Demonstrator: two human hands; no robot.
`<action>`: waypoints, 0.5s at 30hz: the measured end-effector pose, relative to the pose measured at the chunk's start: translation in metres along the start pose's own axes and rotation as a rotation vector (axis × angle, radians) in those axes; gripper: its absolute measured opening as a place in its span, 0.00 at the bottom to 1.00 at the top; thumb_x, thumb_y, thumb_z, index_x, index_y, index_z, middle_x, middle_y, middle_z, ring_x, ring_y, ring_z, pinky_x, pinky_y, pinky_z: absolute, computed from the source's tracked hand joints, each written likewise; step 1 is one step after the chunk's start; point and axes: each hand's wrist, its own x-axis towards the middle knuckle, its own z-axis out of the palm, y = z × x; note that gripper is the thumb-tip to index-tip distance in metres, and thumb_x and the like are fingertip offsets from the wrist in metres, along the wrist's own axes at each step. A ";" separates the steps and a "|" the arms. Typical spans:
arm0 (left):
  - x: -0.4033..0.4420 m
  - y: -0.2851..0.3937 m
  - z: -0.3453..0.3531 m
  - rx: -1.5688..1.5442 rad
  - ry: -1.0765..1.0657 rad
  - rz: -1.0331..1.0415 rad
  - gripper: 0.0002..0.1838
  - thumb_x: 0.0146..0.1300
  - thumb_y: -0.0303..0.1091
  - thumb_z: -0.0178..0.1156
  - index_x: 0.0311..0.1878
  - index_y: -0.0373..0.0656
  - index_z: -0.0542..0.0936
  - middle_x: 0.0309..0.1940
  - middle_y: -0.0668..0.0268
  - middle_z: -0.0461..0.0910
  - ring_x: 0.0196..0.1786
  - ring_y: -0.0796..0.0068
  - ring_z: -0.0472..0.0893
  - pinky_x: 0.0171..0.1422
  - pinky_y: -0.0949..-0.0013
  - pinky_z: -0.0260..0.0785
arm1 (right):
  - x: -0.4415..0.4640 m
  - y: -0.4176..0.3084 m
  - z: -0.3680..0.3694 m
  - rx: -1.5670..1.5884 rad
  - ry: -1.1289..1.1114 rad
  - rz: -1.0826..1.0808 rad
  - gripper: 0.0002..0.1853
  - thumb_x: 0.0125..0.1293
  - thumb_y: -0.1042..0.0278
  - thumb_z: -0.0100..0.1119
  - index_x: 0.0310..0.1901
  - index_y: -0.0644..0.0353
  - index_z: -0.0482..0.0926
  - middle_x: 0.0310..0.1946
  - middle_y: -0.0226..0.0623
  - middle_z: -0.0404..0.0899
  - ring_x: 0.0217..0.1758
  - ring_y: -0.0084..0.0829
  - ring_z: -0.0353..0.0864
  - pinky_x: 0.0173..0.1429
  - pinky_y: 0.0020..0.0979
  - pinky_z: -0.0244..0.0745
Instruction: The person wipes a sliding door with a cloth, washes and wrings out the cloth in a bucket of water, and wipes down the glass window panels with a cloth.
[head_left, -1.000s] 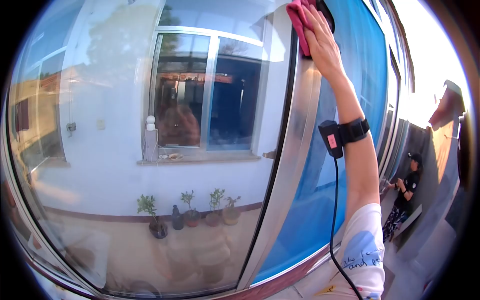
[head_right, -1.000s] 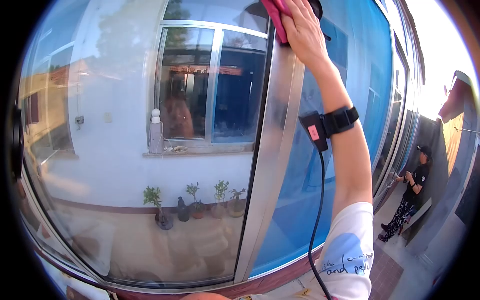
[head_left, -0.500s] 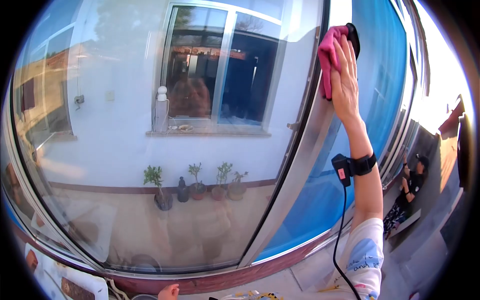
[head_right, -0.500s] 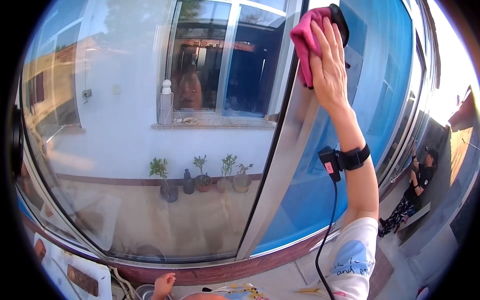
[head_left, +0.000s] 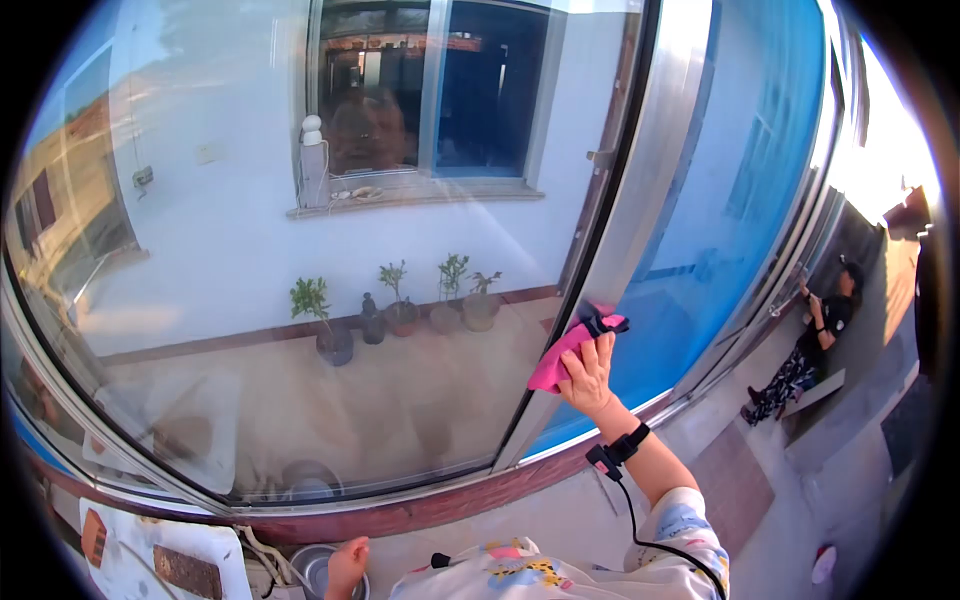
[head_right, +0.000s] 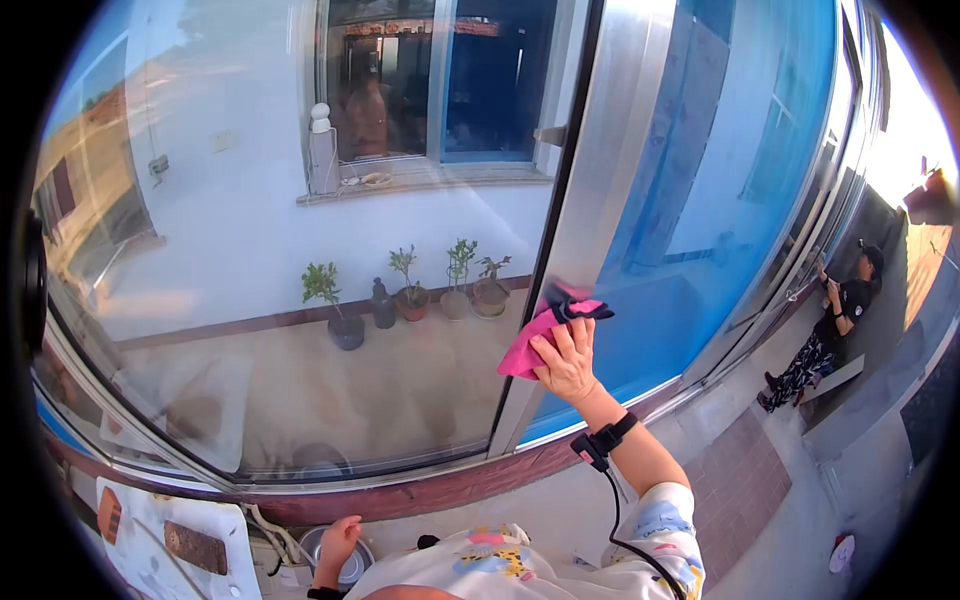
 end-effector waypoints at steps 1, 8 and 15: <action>0.004 -0.004 -0.003 -0.077 0.026 -0.012 0.13 0.62 0.34 0.62 0.49 0.45 0.83 0.38 0.59 0.84 0.38 0.61 0.85 0.44 0.63 0.76 | 0.048 0.011 -0.012 -0.026 0.049 0.009 0.26 0.52 0.67 0.58 0.56 0.55 0.78 0.67 0.53 0.64 0.72 0.65 0.55 0.71 0.66 0.49; 0.071 0.090 -0.031 -0.454 -0.088 0.003 0.13 0.68 0.28 0.59 0.55 0.40 0.80 0.38 0.63 0.85 0.40 0.75 0.84 0.46 0.72 0.76 | 0.372 0.119 -0.108 -0.108 0.332 -0.095 0.28 0.71 0.67 0.43 0.73 0.53 0.61 0.75 0.49 0.54 0.79 0.50 0.49 0.80 0.41 0.45; 0.064 0.111 -0.046 -0.447 -0.134 0.098 0.14 0.68 0.27 0.59 0.56 0.38 0.79 0.41 0.63 0.85 0.42 0.78 0.83 0.48 0.75 0.75 | 0.244 0.049 -0.060 -0.118 0.343 -0.010 0.26 0.66 0.64 0.49 0.67 0.55 0.69 0.72 0.48 0.59 0.76 0.54 0.53 0.76 0.51 0.45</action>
